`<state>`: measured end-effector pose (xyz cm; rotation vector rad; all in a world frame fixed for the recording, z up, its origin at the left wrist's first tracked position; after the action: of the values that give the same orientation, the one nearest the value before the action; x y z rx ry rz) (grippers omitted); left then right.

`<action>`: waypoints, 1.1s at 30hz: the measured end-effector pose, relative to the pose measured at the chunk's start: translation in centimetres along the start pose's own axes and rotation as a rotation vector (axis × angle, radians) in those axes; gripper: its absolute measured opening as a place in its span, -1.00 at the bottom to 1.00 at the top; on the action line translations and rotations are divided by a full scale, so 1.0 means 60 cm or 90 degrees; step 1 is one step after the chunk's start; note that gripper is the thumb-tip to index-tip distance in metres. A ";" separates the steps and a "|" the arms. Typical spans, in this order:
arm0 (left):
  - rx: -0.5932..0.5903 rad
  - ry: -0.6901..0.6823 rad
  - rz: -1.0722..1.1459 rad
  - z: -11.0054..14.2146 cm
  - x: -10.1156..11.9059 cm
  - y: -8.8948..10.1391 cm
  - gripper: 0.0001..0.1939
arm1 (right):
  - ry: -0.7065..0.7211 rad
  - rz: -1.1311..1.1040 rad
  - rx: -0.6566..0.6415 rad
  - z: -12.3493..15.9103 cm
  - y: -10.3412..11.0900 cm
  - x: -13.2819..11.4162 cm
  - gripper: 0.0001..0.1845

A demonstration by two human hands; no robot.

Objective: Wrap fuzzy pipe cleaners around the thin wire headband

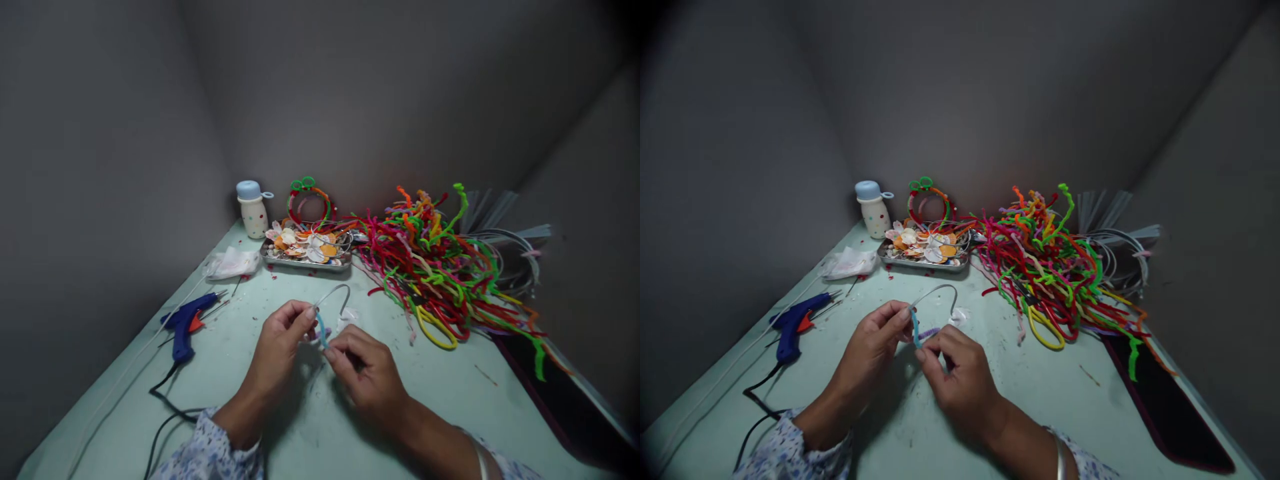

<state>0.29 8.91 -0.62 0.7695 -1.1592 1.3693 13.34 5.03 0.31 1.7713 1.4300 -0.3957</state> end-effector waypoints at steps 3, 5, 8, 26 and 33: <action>-0.030 0.026 0.033 0.001 -0.005 -0.005 -0.78 | -0.118 -0.169 -0.046 -0.001 0.000 0.015 -0.73; -0.044 0.042 0.050 0.002 -0.008 -0.007 -0.79 | -0.204 -0.293 -0.066 0.004 -0.003 0.026 -0.65; -0.059 0.047 0.055 0.002 -0.011 -0.010 -0.81 | -0.271 -0.361 -0.066 0.008 -0.002 0.038 -0.66; -0.143 0.036 -0.071 0.014 -0.007 -0.036 -0.82 | 0.443 0.367 0.014 0.004 0.042 -0.047 -0.65; -0.127 0.021 -0.120 0.022 0.001 -0.041 -0.82 | 0.481 0.381 0.031 -0.001 0.055 -0.067 -0.71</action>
<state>2.48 7.44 0.34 0.6911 -1.1473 1.0894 15.13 2.26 4.34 2.4032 1.2501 0.6187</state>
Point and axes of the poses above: each hand's wrist, its own z-axis away from the middle knuckle, its own y-axis out of the back of the hand, x = y × z, the point moved 7 cm from there along -z, towards the middle knuckle, and after that the axes turned 15 degrees about y, right-handed, at the moved point
